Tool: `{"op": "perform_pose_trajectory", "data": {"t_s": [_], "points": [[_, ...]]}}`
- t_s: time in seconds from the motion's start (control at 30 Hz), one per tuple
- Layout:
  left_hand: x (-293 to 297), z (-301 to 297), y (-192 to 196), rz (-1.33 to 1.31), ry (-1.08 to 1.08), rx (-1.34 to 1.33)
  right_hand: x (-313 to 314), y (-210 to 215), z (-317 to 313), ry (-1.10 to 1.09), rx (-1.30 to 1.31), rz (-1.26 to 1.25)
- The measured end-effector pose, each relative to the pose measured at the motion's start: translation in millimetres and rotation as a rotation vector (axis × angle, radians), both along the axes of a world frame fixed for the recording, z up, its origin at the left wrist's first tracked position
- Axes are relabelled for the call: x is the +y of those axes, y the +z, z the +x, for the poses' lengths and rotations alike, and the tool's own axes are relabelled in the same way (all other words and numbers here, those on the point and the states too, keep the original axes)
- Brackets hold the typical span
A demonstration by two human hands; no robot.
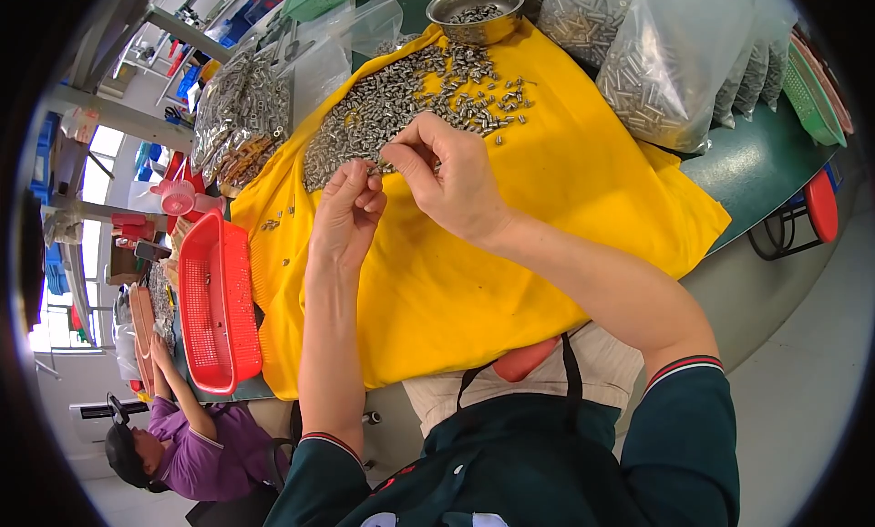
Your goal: Manually sorting small metal hardware components on a workbench into different trays.
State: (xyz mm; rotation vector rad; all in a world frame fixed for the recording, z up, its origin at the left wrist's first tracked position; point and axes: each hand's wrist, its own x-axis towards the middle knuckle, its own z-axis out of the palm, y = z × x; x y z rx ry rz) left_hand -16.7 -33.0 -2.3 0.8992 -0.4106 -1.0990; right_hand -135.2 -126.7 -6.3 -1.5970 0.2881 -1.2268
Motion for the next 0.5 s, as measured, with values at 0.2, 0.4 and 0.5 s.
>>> {"op": "perform_pose_trajectory", "data": {"t_s": [0.2, 0.4, 0.5], "points": [[0, -1, 0, 0.01, 0.015, -0.025, 2, 2, -1, 0.044, 0.028, 0.128], [-2, -2, 2, 0.013, 0.016, -0.085, -4, 3, -2, 0.051, 0.047, 0.14], [1, 0, 2, 0.01, 0.029, -0.115, -8, 6, -3, 0.02, 0.01, 0.177]]}}
